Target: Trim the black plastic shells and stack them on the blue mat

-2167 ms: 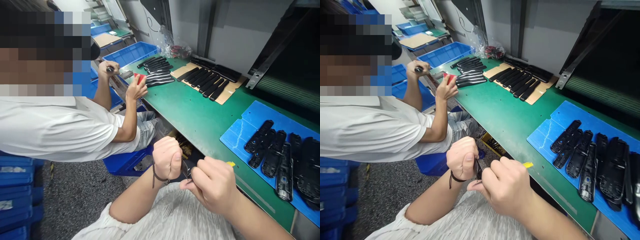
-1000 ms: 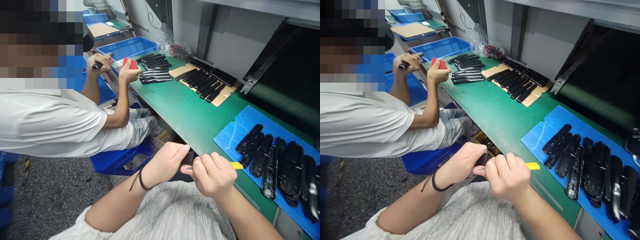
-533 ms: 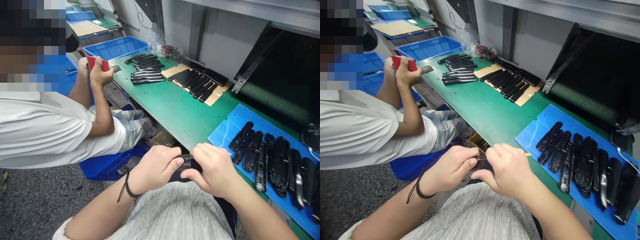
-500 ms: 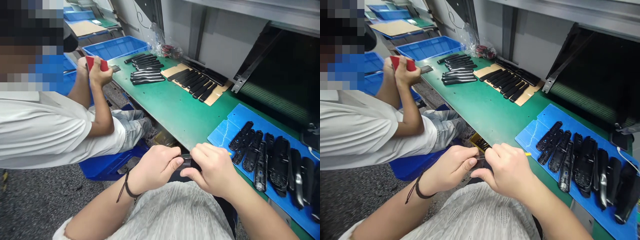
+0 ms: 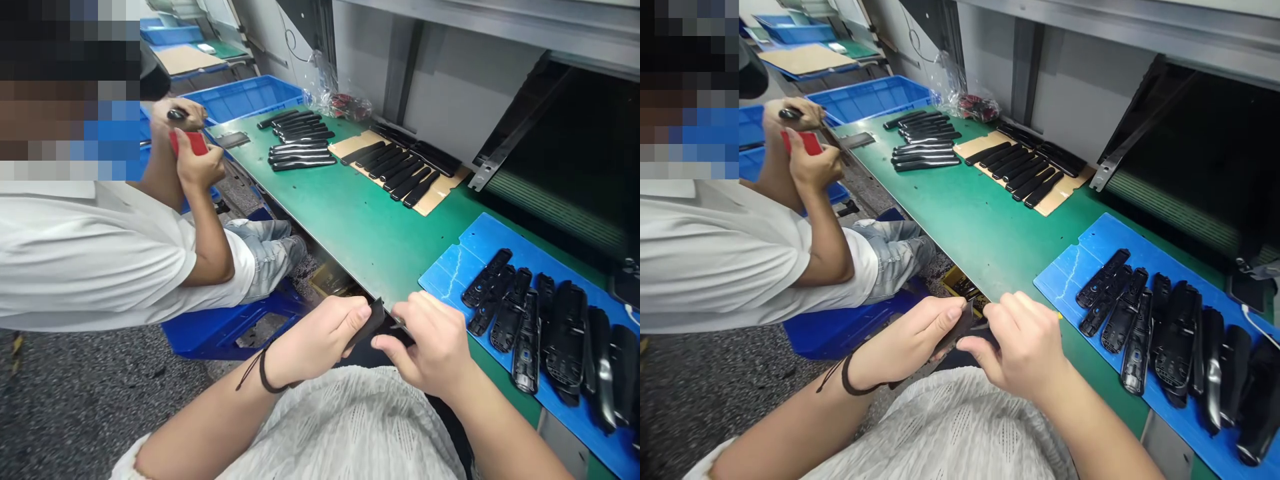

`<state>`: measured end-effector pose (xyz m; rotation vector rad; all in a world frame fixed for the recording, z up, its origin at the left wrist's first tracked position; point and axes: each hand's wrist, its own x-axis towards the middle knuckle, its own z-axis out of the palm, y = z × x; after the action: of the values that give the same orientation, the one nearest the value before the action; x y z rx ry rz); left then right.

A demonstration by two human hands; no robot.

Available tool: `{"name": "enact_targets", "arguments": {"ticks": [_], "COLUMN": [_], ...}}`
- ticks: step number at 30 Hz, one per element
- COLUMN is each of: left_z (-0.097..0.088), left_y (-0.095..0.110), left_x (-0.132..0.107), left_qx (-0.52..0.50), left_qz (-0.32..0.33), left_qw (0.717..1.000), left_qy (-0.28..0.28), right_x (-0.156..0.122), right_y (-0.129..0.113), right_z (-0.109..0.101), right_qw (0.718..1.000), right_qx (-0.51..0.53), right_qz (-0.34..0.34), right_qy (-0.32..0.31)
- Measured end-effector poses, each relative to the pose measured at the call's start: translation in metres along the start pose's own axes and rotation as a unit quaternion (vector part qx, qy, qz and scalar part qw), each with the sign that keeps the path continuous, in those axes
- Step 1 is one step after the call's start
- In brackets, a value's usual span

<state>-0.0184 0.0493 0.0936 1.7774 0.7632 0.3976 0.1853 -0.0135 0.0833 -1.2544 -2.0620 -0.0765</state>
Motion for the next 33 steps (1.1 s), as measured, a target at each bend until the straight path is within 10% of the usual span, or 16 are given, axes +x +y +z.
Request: {"name": "enact_targets", "arguments": {"ticks": [16, 27, 33], "left_z": [0.021, 0.024, 0.020], "left_y": [-0.001, -0.015, -0.020], "left_x": [0.003, 0.017, 0.043], "left_qx": [-0.051, -0.018, 0.089], "left_qz": [-0.062, -0.076, -0.050], "left_qw": [0.996, 0.994, 0.993], "left_qy": [0.049, 0.077, 0.052], "right_x": [0.002, -0.002, 0.007], "right_y": [0.003, 0.009, 0.038], "right_z": [0.008, 0.004, -0.022], "right_qw": [0.980, 0.990, 0.983], "right_qx": [-0.199, 0.078, 0.062], "right_qz": [-0.022, 0.114, 0.171], "right_qy": [0.016, 0.025, -0.033]}}
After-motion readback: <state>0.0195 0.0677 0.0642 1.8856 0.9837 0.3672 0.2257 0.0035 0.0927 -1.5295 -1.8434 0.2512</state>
